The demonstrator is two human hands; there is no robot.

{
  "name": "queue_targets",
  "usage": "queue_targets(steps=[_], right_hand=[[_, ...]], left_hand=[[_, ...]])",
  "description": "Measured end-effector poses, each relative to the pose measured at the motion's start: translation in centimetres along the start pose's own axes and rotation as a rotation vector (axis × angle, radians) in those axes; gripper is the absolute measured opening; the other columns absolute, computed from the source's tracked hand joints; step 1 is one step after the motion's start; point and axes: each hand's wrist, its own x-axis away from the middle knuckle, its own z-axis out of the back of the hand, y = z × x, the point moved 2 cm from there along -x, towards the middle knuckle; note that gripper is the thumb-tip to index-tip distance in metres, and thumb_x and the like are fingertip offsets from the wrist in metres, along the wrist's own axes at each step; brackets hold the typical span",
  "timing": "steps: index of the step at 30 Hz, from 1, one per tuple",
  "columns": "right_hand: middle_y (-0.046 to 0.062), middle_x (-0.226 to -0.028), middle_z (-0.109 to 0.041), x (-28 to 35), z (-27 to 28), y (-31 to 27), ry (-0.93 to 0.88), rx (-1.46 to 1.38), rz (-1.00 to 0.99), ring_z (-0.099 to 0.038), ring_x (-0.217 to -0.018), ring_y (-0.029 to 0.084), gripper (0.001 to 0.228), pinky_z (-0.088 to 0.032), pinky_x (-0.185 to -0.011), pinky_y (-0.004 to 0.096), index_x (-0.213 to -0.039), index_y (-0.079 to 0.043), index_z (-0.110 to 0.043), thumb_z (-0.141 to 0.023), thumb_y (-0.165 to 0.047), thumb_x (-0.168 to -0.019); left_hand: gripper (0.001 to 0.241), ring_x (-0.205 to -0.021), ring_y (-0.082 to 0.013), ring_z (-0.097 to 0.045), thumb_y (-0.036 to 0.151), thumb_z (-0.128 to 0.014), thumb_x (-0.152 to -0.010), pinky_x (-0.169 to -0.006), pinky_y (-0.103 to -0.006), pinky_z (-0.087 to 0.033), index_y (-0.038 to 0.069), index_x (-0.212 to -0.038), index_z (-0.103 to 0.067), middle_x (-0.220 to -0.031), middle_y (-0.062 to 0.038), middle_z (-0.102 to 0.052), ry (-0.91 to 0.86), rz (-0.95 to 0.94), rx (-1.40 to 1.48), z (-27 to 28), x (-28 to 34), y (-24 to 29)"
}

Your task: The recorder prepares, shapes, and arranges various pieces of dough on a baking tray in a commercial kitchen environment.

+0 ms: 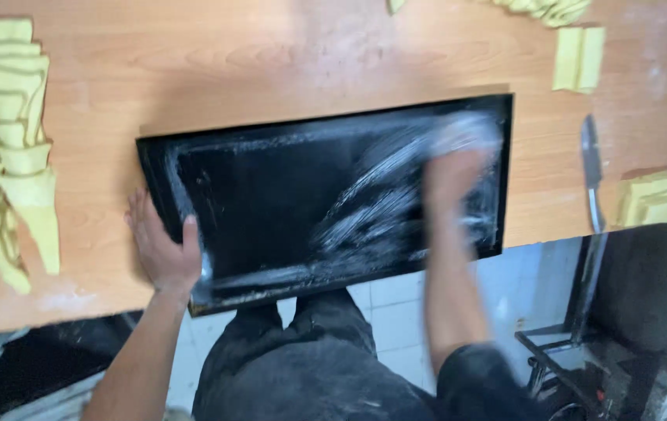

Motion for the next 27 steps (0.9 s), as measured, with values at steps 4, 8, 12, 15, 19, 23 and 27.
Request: queue_targets(steps=[4,8,12,15,19,23,27], right_hand=[[0.014,-0.115,-0.071,18.6,-5.0,-9.7,-0.309,0.259,0.666,-0.068,-0.102,0.031,0.031,-0.056,-0.088,0.046,-0.118,-0.009,-0.071,-0.058,-0.019,-0.092],[0.012,-0.114,-0.075,28.4,-4.0,-13.8,-1.199,0.191,1.127,-0.071,-0.106,0.031,0.024,-0.057,-0.096,0.044,-0.112,-0.011,-0.075,-0.063,-0.021,-0.094],[0.013,-0.102,-0.074,13.1,-5.1,-9.7,-0.823,0.208,0.841,-0.072,-0.092,0.031,0.022,-0.056,-0.085,0.05,-0.105,-0.012,-0.076,-0.065,-0.026,-0.092],[0.005,-0.088,-0.066,6.6,-3.8,-8.6,-0.352,0.019,0.279,-0.062,-0.075,0.021,0.021,-0.051,-0.071,0.039,-0.09,-0.014,-0.065,-0.056,-0.025,-0.106],[0.011,-0.092,-0.069,17.5,-9.1,-14.4,-0.292,0.358,0.745,-0.065,-0.087,0.029,0.007,-0.054,-0.076,0.045,-0.095,-0.013,-0.069,-0.063,-0.016,-0.094],[0.013,-0.093,-0.074,25.3,-8.0,-15.4,-1.037,0.236,1.148,-0.072,-0.088,0.033,0.012,-0.059,-0.079,0.046,-0.088,-0.011,-0.074,-0.067,-0.021,-0.089],[0.018,-0.089,-0.073,16.8,-8.4,-19.4,-0.735,0.035,1.088,-0.069,-0.079,0.038,0.013,-0.056,-0.068,0.051,-0.094,-0.009,-0.075,-0.068,-0.017,-0.086]], left_hand=[[0.076,-0.159,-0.0426,-0.025,0.025,-0.066,-0.098,-0.132,-0.0543,-0.015,-0.006,-0.159,-0.033,-0.168,-0.025,-0.033,0.033,0.022,0.017,-0.1,-0.4,-0.2],[0.074,-0.16,-0.0428,-0.025,0.025,-0.065,-0.1,-0.133,-0.0545,-0.015,-0.004,-0.161,-0.034,-0.169,-0.025,-0.034,0.075,0.009,0.068,-0.7,1.0,-1.8],[0.073,-0.158,-0.0431,-0.026,0.026,-0.065,-0.098,-0.131,-0.0555,-0.015,-0.003,-0.158,-0.036,-0.166,-0.026,-0.036,0.102,0.026,0.094,-0.1,-0.1,-1.8],[0.069,-0.158,-0.042,-0.028,0.027,-0.063,-0.099,-0.131,-0.0564,-0.016,-0.003,-0.156,-0.038,-0.165,-0.023,-0.038,0.065,0.048,0.141,0.7,1.2,-1.1],[0.067,-0.157,-0.0422,-0.029,0.031,-0.061,-0.101,-0.13,-0.0578,-0.016,-0.003,-0.156,-0.04,-0.165,-0.023,-0.038,0.122,-0.004,0.202,0.4,-0.8,-1.2],[0.066,-0.157,-0.0428,-0.029,0.034,-0.057,-0.104,-0.13,-0.058,-0.016,-0.003,-0.156,-0.04,-0.166,-0.023,-0.038,0.123,-0.022,0.249,-0.2,1.4,-2.0],[0.065,-0.156,-0.042,-0.03,0.036,-0.057,-0.103,-0.129,-0.0573,-0.017,-0.002,-0.154,-0.042,-0.164,-0.022,-0.039,0.176,0.005,0.206,0.4,-0.1,-2.6]])
